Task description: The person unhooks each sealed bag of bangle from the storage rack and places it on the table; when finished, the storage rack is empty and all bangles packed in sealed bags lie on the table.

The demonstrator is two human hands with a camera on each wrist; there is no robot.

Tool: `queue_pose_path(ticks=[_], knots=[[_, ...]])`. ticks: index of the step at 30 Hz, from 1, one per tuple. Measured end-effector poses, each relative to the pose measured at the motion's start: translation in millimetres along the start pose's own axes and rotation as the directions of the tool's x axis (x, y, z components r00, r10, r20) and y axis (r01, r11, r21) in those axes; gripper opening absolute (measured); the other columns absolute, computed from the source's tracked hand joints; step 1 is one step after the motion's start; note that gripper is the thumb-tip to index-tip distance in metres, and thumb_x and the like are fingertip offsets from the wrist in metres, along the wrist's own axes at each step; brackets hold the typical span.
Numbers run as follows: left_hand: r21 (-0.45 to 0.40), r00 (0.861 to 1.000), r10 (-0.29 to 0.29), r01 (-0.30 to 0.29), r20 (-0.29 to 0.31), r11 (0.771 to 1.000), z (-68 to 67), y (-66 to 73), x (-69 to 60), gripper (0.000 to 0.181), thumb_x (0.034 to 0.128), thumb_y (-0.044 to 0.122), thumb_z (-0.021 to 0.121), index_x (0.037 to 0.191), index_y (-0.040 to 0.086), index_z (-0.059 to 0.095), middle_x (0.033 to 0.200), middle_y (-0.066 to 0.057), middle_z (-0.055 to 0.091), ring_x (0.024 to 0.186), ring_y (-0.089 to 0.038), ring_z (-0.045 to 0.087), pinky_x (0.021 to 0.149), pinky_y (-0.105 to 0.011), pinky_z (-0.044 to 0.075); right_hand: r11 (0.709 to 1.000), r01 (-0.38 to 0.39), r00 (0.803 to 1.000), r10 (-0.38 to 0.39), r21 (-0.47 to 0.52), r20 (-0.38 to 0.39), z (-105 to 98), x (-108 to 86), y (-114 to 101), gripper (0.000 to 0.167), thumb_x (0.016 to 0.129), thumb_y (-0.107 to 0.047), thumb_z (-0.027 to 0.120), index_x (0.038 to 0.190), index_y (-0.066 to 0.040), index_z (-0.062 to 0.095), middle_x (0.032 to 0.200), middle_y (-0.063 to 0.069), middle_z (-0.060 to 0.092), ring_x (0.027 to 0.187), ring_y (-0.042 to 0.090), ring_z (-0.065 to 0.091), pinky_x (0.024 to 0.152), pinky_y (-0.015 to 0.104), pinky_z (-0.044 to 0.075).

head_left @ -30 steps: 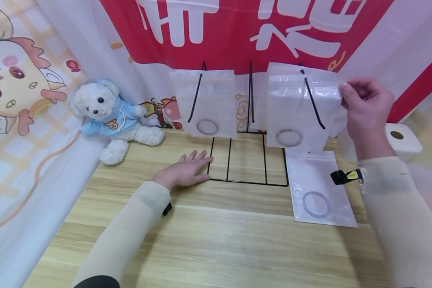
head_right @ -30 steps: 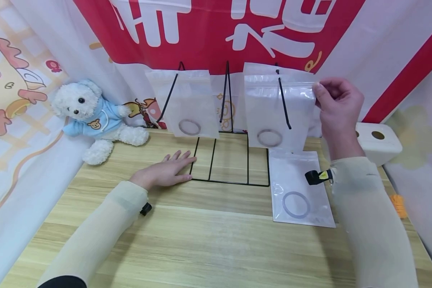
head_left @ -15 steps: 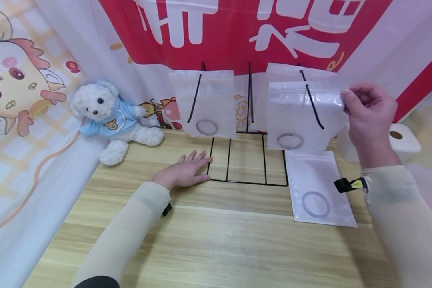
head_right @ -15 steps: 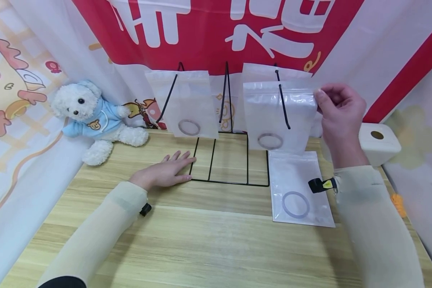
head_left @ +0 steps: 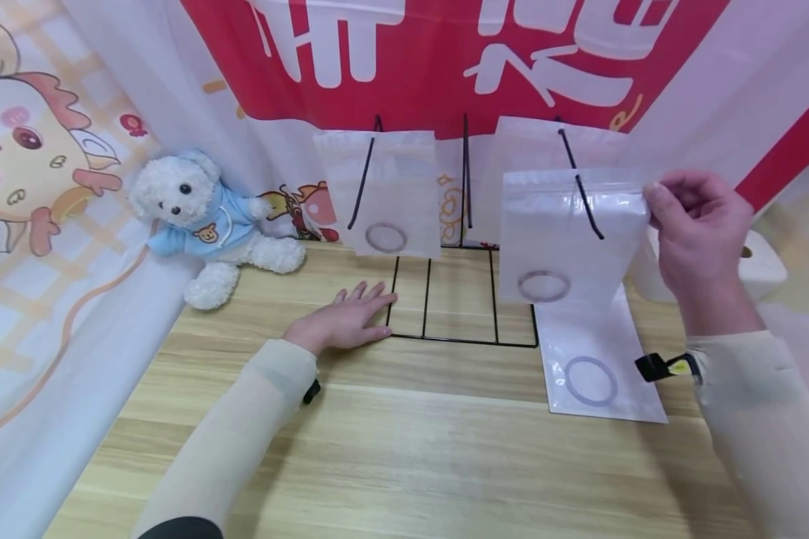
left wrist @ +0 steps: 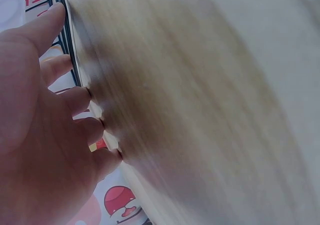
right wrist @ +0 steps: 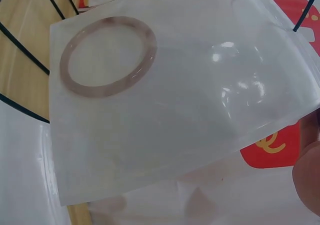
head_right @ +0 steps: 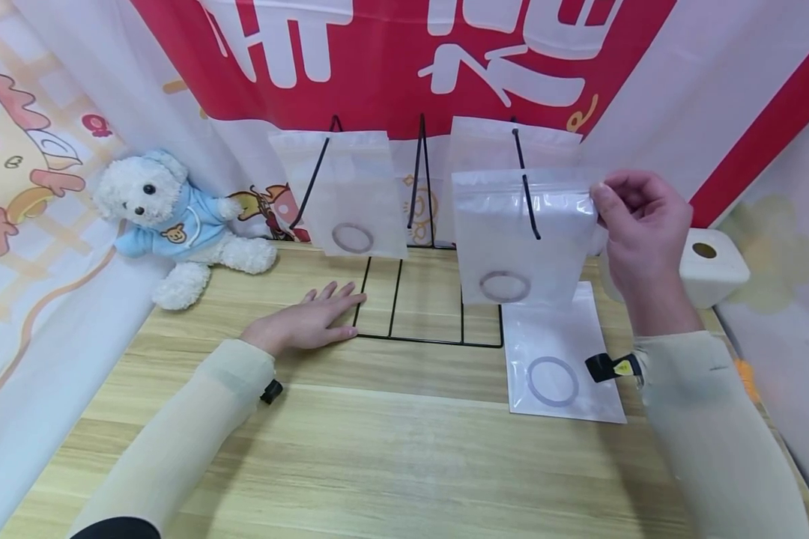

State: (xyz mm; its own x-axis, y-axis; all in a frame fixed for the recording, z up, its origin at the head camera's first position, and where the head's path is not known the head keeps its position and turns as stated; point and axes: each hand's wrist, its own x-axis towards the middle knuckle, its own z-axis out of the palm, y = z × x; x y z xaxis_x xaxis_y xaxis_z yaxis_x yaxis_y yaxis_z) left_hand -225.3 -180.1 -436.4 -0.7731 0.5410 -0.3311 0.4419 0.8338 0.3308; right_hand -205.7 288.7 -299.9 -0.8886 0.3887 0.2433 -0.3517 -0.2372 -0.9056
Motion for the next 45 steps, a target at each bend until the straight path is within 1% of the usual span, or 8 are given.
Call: queue_pose_path(ticks=[5, 11, 17, 22, 27, 36, 41, 45], knots=[[-0.002, 1.0, 0.003, -0.003, -0.001, 1.0, 0.3, -0.9, -0.2, 0.073, 0.1129, 0.051, 0.05, 0.175, 0.023, 0.022, 0.183, -0.014, 0.008, 0.168, -0.048, 0.002, 0.135, -0.07, 0.002, 0.998, 0.026, 0.999, -0.027, 0.052, 0.028, -4, -5.6, 0, 0.04, 0.086, -0.008, 0.09, 0.118, 0.008, 0.072, 0.098, 0.011, 0.072, 0.081, 0.019, 0.069, 0.085, 0.025, 0.065], [-0.003, 1.0, 0.007, -0.007, -0.006, 1.0, 1.2, -2.1, 0.2, 0.073, 0.1132, 0.051, 0.049, 0.174, 0.022, 0.022, 0.183, -0.015, 0.008, 0.168, -0.05, 0.003, 0.134, -0.071, 0.002, 1.0, 0.028, 0.999, -0.027, -0.005, 0.026, -9, -15.3, -3, 0.047, 0.083, -0.016, 0.093, 0.121, 0.005, 0.073, 0.105, 0.01, 0.073, 0.082, 0.017, 0.068, 0.087, 0.022, 0.064], [-0.009, 1.0, 0.01, -0.01, -0.007, 1.0, 1.3, -2.5, 0.3, 0.073, 0.1129, 0.052, 0.05, 0.174, 0.022, 0.022, 0.183, -0.014, 0.008, 0.168, -0.049, 0.003, 0.134, -0.071, 0.002, 0.997, 0.072, 0.997, -0.071, -0.028, 0.032, -11, -24.8, -3, 0.036, 0.087, -0.009, 0.089, 0.116, 0.006, 0.074, 0.098, 0.01, 0.071, 0.073, 0.018, 0.063, 0.073, 0.017, 0.064], [-0.01, 1.0, 0.011, -0.011, -0.009, 1.0, 1.6, -2.3, 0.5, 0.073, 0.1129, 0.051, 0.05, 0.174, 0.022, 0.023, 0.183, -0.015, 0.008, 0.168, -0.049, 0.003, 0.134, -0.071, 0.002, 0.99, 0.128, 0.99, -0.131, 0.063, 0.048, -12, -31.0, 0, 0.024, 0.09, 0.004, 0.083, 0.109, 0.013, 0.071, 0.089, 0.014, 0.071, 0.065, 0.02, 0.062, 0.068, 0.018, 0.063], [-0.009, 1.0, 0.009, -0.009, -0.009, 1.0, 0.7, -1.1, -0.5, 0.074, 0.1125, 0.052, 0.05, 0.174, 0.022, 0.023, 0.183, -0.014, 0.009, 0.168, -0.049, 0.003, 0.135, -0.07, 0.003, 0.969, 0.175, 0.98, -0.189, 0.176, 0.061, -14, -34.4, 2, 0.017, 0.089, 0.016, 0.077, 0.103, 0.02, 0.068, 0.08, 0.018, 0.068, 0.058, 0.022, 0.057, 0.06, 0.02, 0.062], [-0.015, 1.0, 0.015, -0.015, -0.007, 1.0, 1.6, -1.5, 0.3, 0.073, 0.1133, 0.051, 0.049, 0.174, 0.021, 0.023, 0.183, -0.016, 0.009, 0.167, -0.051, 0.003, 0.134, -0.072, 0.002, 0.976, 0.145, 0.987, -0.155, 0.16, 0.049, -18, -45.8, -1, 0.021, 0.09, 0.013, 0.077, 0.107, 0.02, 0.067, 0.085, 0.019, 0.069, 0.06, 0.022, 0.057, 0.066, 0.022, 0.064], [-0.014, 1.0, 0.013, -0.013, -0.007, 1.0, 1.0, -1.1, 0.0, 0.073, 0.1131, 0.051, 0.049, 0.174, 0.021, 0.023, 0.183, -0.016, 0.009, 0.167, -0.051, 0.003, 0.134, -0.072, 0.002, 0.949, 0.173, 0.976, -0.201, 0.264, 0.083, -20, -49.9, 0, 0.011, 0.091, 0.025, 0.066, 0.101, 0.022, 0.066, 0.08, 0.02, 0.069, 0.058, 0.022, 0.06, 0.063, 0.023, 0.064], [-0.016, 1.0, 0.009, -0.009, -0.006, 1.0, 0.1, -0.5, -1.0, 0.073, 0.1129, 0.051, 0.05, 0.174, 0.022, 0.023, 0.183, -0.015, 0.009, 0.167, -0.05, 0.003, 0.134, -0.071, 0.003, 0.931, 0.229, 0.964, -0.258, 0.285, 0.068, -19, -52.9, 1, 0.01, 0.089, 0.03, 0.064, 0.097, 0.025, 0.066, 0.076, 0.02, 0.069, 0.055, 0.021, 0.06, 0.058, 0.022, 0.062]])
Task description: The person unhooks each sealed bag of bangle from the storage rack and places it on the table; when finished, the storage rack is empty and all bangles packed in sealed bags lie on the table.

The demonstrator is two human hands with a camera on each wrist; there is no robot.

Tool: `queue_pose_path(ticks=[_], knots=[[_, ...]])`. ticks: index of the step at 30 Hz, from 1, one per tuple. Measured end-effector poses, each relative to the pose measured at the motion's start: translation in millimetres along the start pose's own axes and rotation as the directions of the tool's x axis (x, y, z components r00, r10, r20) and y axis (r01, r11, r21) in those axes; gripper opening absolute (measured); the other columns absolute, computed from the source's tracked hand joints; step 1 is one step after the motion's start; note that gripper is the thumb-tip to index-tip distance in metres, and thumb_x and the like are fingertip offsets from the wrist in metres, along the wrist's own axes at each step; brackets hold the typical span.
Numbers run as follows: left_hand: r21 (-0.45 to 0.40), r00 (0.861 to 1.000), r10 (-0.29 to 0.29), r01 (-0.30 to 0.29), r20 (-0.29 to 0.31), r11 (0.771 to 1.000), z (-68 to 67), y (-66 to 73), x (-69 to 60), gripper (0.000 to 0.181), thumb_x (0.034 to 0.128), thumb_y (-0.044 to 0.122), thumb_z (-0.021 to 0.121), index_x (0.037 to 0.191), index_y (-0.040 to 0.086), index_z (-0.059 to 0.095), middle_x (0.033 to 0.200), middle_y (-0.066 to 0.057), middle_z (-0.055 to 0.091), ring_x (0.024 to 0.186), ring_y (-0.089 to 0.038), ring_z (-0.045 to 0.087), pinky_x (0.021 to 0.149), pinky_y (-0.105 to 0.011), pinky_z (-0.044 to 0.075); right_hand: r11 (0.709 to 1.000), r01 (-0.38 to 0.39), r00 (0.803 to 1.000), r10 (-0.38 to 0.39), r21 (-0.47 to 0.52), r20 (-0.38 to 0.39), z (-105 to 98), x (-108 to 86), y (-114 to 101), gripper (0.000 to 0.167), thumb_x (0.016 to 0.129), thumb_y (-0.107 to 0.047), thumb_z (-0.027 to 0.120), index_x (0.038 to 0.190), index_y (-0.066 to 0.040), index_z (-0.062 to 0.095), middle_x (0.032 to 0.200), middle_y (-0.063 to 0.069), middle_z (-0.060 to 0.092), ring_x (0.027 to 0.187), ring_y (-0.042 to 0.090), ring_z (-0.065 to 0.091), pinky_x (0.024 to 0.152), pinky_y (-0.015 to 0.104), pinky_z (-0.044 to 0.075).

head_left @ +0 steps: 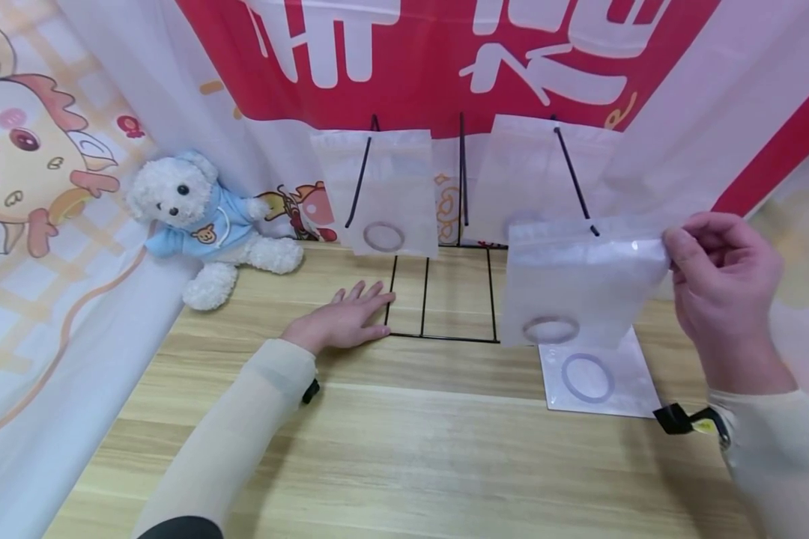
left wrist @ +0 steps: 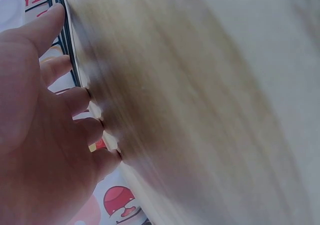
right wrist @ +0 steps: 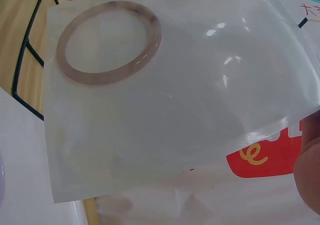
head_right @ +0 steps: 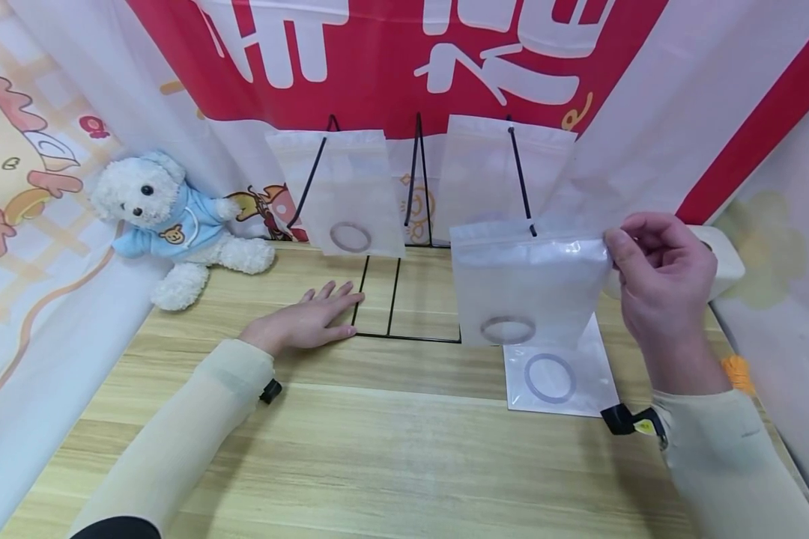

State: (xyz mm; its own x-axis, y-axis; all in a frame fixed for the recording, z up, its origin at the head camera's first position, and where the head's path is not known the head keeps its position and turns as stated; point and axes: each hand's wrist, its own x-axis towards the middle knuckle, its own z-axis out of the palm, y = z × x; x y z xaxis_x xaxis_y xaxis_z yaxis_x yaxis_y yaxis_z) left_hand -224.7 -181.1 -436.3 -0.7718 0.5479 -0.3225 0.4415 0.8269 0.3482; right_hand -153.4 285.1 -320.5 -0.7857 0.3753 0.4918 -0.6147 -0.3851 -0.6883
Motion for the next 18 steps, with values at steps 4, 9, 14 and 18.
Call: queue_pose_path(ticks=[4, 9, 14, 18], knots=[[-0.003, 1.0, -0.001, 0.001, 0.003, 1.0, 1.0, -0.9, 0.4, 0.073, 0.113, 0.051, 0.049, 0.174, 0.022, 0.023, 0.183, -0.015, 0.009, 0.167, -0.05, 0.003, 0.134, -0.071, 0.002, 0.999, 0.042, 0.999, -0.042, -0.001, -0.003, 1, -3.3, -1, 0.011, 0.088, 0.032, 0.062, 0.095, 0.026, 0.066, 0.075, 0.021, 0.07, 0.053, 0.021, 0.059, 0.056, 0.022, 0.061], [-0.005, 1.0, -0.001, 0.001, 0.004, 1.0, 1.9, -1.6, 0.4, 0.073, 0.1131, 0.052, 0.049, 0.174, 0.022, 0.023, 0.183, -0.015, 0.008, 0.167, -0.05, 0.003, 0.134, -0.071, 0.002, 0.998, 0.05, 0.999, -0.05, -0.026, 0.011, 1, -7.3, -5, 0.011, 0.09, 0.03, 0.062, 0.098, 0.025, 0.068, 0.079, 0.021, 0.07, 0.056, 0.021, 0.059, 0.06, 0.022, 0.063], [0.002, 1.0, -0.001, 0.001, 0.002, 1.0, 1.1, -1.5, 0.3, 0.073, 0.1129, 0.052, 0.049, 0.174, 0.022, 0.022, 0.183, -0.015, 0.008, 0.168, -0.049, 0.003, 0.134, -0.07, 0.002, 0.997, 0.073, 0.997, -0.073, -0.026, 0.0, 2, -9.6, -8, 0.011, 0.09, 0.029, 0.062, 0.099, 0.027, 0.067, 0.078, 0.021, 0.07, 0.056, 0.021, 0.057, 0.059, 0.021, 0.061], [0.002, 1.0, -0.001, 0.001, 0.003, 1.0, 0.7, -1.3, 0.4, 0.074, 0.1129, 0.052, 0.049, 0.175, 0.023, 0.022, 0.183, -0.014, 0.008, 0.168, -0.048, 0.002, 0.135, -0.07, 0.002, 0.996, 0.088, 0.996, -0.087, 0.027, -0.021, 3, -11.1, -11, 0.01, 0.089, 0.032, 0.059, 0.097, 0.028, 0.065, 0.077, 0.023, 0.07, 0.055, 0.022, 0.059, 0.057, 0.023, 0.06]])
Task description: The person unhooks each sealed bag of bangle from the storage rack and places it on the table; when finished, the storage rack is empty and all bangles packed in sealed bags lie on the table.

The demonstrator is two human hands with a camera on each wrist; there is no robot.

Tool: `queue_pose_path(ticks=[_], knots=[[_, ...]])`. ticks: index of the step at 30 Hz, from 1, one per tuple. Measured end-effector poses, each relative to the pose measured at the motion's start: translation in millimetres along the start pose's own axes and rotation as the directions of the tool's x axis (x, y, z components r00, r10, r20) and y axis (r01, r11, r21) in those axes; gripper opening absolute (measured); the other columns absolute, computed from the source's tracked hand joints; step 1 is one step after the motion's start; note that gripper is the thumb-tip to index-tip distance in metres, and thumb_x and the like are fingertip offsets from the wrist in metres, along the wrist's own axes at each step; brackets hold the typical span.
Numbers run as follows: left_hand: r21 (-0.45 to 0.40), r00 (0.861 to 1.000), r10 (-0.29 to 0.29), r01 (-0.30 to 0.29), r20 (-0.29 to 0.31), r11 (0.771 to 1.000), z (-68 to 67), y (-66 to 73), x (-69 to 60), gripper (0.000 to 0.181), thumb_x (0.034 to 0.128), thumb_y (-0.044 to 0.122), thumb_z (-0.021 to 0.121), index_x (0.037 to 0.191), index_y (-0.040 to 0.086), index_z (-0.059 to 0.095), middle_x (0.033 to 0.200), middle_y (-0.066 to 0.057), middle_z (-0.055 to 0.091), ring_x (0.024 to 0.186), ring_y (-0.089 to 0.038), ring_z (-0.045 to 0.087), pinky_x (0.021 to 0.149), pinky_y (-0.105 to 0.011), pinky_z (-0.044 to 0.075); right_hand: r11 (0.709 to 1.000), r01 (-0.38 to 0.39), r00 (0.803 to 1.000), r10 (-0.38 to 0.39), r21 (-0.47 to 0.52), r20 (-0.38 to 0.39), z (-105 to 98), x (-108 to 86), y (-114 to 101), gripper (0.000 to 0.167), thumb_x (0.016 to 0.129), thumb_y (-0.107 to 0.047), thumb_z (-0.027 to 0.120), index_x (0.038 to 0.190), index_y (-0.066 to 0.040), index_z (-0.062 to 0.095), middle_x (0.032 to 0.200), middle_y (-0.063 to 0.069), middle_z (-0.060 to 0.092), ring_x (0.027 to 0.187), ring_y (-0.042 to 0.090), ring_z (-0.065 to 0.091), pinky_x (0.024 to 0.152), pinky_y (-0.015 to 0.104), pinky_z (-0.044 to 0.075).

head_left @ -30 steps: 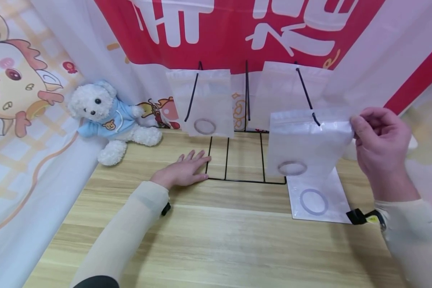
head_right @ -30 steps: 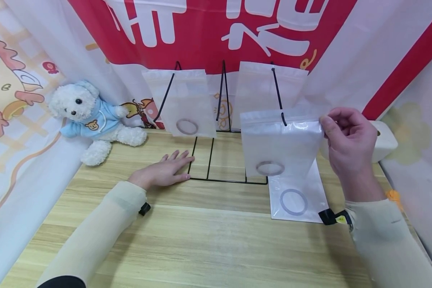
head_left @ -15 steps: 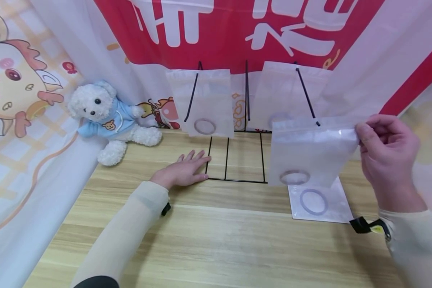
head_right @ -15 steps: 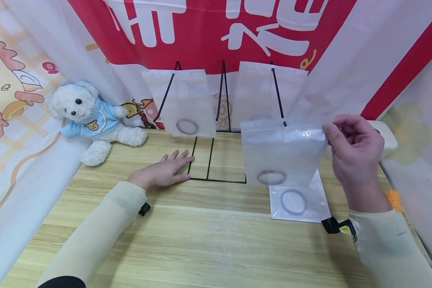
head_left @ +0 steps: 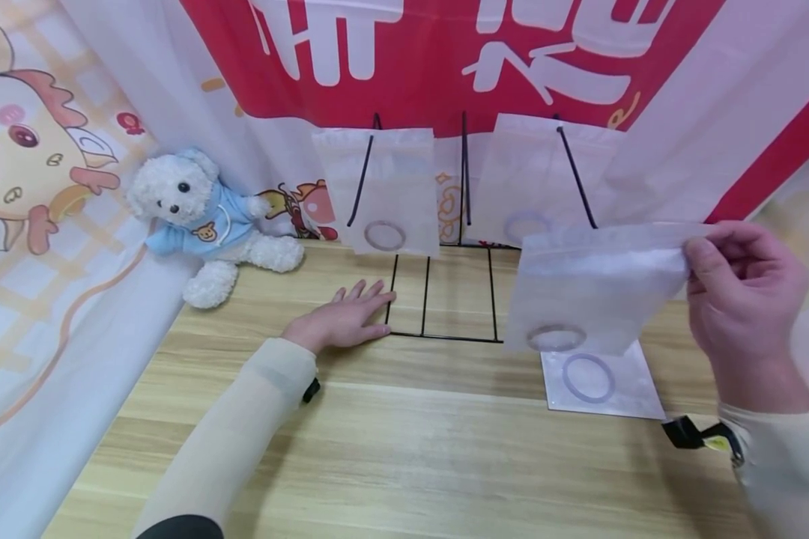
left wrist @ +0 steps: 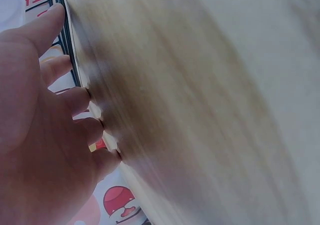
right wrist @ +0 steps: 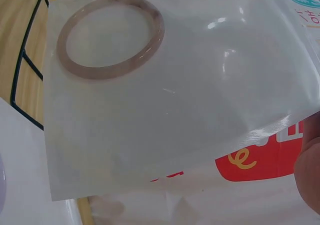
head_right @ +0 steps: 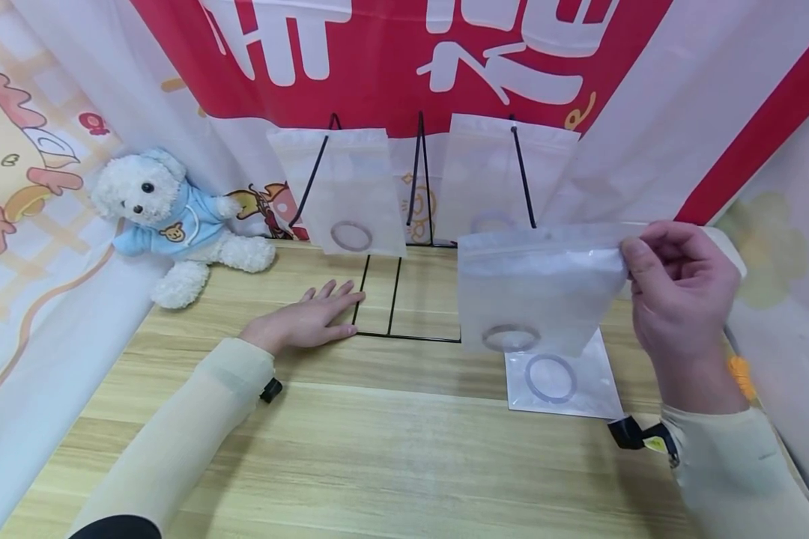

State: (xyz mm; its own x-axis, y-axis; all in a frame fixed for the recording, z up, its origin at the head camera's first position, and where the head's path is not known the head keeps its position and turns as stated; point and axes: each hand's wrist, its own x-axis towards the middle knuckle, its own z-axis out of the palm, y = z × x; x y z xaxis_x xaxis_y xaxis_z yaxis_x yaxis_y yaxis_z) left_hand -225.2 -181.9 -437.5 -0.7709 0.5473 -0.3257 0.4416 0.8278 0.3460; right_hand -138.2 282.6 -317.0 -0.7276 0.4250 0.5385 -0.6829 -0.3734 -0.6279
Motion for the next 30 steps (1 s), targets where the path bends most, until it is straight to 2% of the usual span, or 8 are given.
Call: queue_pose_path(ticks=[5, 11, 14, 17, 19, 24, 28, 30], knots=[[-0.002, 1.0, 0.001, 0.0, 0.002, 1.0, -0.7, 0.8, -0.6, 0.074, 0.1131, 0.051, 0.05, 0.175, 0.022, 0.021, 0.183, -0.014, 0.007, 0.168, -0.049, 0.001, 0.134, -0.07, 0.001, 1.0, -0.017, 1.0, 0.017, 0.018, -0.018, -6, -4.1, -6, 0.01, 0.09, 0.032, 0.059, 0.097, 0.027, 0.064, 0.079, 0.024, 0.072, 0.055, 0.022, 0.061, 0.055, 0.024, 0.059], [-0.003, 1.0, -0.002, 0.002, 0.006, 1.0, -2.0, 1.5, -1.0, 0.074, 0.1128, 0.05, 0.051, 0.175, 0.022, 0.022, 0.183, -0.014, 0.007, 0.168, -0.048, 0.001, 0.135, -0.07, 0.002, 0.993, -0.064, 0.997, 0.06, -0.097, -0.041, -23, -11.4, -17, 0.01, 0.095, 0.023, 0.063, 0.105, 0.021, 0.065, 0.084, 0.02, 0.07, 0.061, 0.021, 0.059, 0.059, 0.02, 0.06], [-0.002, 1.0, -0.003, 0.003, 0.009, 1.0, -1.7, 1.1, -0.6, 0.075, 0.1127, 0.051, 0.051, 0.175, 0.022, 0.021, 0.183, -0.013, 0.006, 0.168, -0.048, 0.001, 0.135, -0.069, 0.001, 0.984, -0.121, 0.987, 0.105, -0.133, -0.12, -30, -14.7, -22, 0.013, 0.095, 0.016, 0.069, 0.108, 0.017, 0.065, 0.09, 0.019, 0.07, 0.072, 0.021, 0.062, 0.072, 0.016, 0.064], [0.0, 1.0, -0.009, 0.009, 0.012, 1.0, -1.4, 0.4, -0.6, 0.075, 0.1124, 0.052, 0.051, 0.175, 0.023, 0.021, 0.183, -0.013, 0.006, 0.168, -0.047, 0.001, 0.135, -0.068, 0.001, 0.974, -0.151, 0.977, 0.121, -0.168, -0.175, -37, -17.6, -26, 0.017, 0.096, 0.011, 0.071, 0.112, 0.016, 0.065, 0.098, 0.019, 0.069, 0.085, 0.022, 0.065, 0.089, 0.023, 0.065], [0.001, 1.0, -0.009, 0.009, 0.01, 1.0, -1.0, 0.0, -0.6, 0.075, 0.1124, 0.053, 0.05, 0.175, 0.023, 0.021, 0.183, -0.013, 0.006, 0.168, -0.047, 0.001, 0.135, -0.068, 0.001, 0.979, -0.134, 0.979, 0.106, -0.156, -0.175, -43, -19.0, -26, 0.014, 0.098, 0.013, 0.068, 0.111, 0.016, 0.064, 0.097, 0.019, 0.067, 0.085, 0.022, 0.063, 0.088, 0.022, 0.065], [0.0, 1.0, -0.006, 0.006, 0.009, 1.0, -0.2, -0.7, -0.9, 0.075, 0.1126, 0.052, 0.05, 0.175, 0.022, 0.021, 0.183, -0.014, 0.006, 0.168, -0.047, 0.0, 0.135, -0.069, 0.001, 0.989, -0.118, 0.975, 0.098, -0.094, -0.2, -61, -21.9, -29, 0.012, 0.102, 0.019, 0.055, 0.105, 0.01, 0.064, 0.09, 0.015, 0.061, 0.078, 0.02, 0.056, 0.07, 0.018, 0.063], [-0.009, 1.0, -0.004, 0.004, 0.013, 1.0, 0.7, -0.6, -1.1, 0.075, 0.1126, 0.051, 0.051, 0.175, 0.022, 0.02, 0.183, -0.013, 0.005, 0.168, -0.046, -0.001, 0.135, -0.068, -0.001, 0.976, -0.152, 0.974, 0.12, -0.157, -0.195, -83, -25.6, -35, 0.015, 0.107, 0.012, 0.051, 0.107, 0.006, 0.064, 0.092, 0.012, 0.059, 0.083, 0.018, 0.063, 0.073, 0.015, 0.061], [-0.008, 1.0, -0.003, 0.003, 0.014, 1.0, 0.7, -0.6, -0.8, 0.075, 0.1127, 0.051, 0.051, 0.175, 0.022, 0.02, 0.183, -0.013, 0.005, 0.169, -0.046, -0.001, 0.135, -0.068, -0.001, 0.966, -0.167, 0.976, 0.132, -0.2, -0.175, -98, -27.1, -38, 0.02, 0.11, 0.009, 0.047, 0.117, 0.004, 0.064, 0.102, 0.012, 0.063, 0.09, 0.019, 0.069, 0.077, 0.014, 0.062]])
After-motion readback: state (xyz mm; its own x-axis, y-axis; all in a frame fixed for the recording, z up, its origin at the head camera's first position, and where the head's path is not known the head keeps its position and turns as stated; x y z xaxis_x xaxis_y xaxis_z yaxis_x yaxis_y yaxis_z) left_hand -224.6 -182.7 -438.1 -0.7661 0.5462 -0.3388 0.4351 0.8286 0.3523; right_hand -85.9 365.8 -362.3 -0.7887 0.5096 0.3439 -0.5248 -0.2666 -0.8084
